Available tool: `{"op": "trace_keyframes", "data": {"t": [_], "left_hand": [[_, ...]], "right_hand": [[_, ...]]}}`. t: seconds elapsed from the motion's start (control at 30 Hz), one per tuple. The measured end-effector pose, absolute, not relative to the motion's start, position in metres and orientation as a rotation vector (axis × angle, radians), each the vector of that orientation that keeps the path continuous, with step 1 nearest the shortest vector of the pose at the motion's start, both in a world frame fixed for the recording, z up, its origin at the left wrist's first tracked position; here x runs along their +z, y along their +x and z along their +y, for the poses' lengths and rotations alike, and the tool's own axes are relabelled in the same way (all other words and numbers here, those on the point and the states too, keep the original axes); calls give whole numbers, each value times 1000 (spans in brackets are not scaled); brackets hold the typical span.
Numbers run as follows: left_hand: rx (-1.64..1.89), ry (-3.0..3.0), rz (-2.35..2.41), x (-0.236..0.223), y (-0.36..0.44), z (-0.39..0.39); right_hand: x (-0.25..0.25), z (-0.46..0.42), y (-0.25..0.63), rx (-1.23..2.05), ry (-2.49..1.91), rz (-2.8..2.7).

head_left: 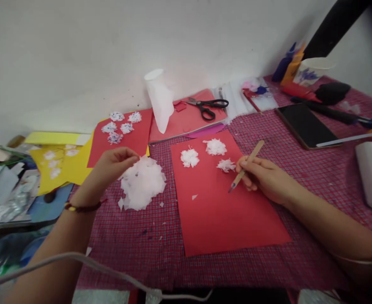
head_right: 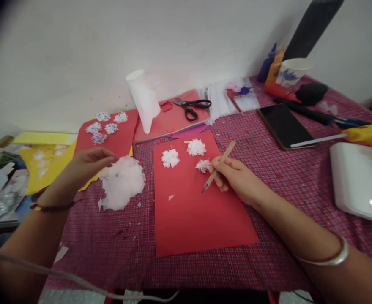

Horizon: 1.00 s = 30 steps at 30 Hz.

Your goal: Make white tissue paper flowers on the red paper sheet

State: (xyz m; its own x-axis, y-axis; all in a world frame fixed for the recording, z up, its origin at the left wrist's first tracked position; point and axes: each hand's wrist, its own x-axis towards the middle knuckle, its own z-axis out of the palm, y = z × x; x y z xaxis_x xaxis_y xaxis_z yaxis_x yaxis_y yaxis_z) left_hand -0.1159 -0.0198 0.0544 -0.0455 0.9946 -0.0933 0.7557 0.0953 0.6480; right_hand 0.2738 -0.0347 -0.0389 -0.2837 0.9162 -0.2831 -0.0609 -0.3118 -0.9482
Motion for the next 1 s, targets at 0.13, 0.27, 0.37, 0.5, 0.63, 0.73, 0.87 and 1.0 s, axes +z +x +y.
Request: {"op": "trace_keyframes", "data": {"t": [0.13,0.27,0.37,0.5,0.63,0.73,0.87,1.0], "left_hand": [[415,2058,1771,28,-109,-17],[281,2325,1542,14,-93,-3],[193,2345,1553,9,-87,5],[381,2219,1596,22,-85,1],[665,1847,1731,52,-68,-20],[816,1584,1751,60,-42,-30],[854,1495,1510,42,-4,-29],[807,1455,1380,22,28,-24]], "right_hand": [[-39,-34,274,1677,-1223,-1183],[-37,-34,272,1656,-1221,-1200],[-35,-34,271,1659,-1189,-1228],[-36,-33,272,1662,-1146,-1241],[-39,-32,274,1682,-1128,-1225],[-38,-33,272,1678,-1085,-1161],[-26,-37,266,1590,-913,-1091],[-16,-41,262,1467,-769,-1211]]}}
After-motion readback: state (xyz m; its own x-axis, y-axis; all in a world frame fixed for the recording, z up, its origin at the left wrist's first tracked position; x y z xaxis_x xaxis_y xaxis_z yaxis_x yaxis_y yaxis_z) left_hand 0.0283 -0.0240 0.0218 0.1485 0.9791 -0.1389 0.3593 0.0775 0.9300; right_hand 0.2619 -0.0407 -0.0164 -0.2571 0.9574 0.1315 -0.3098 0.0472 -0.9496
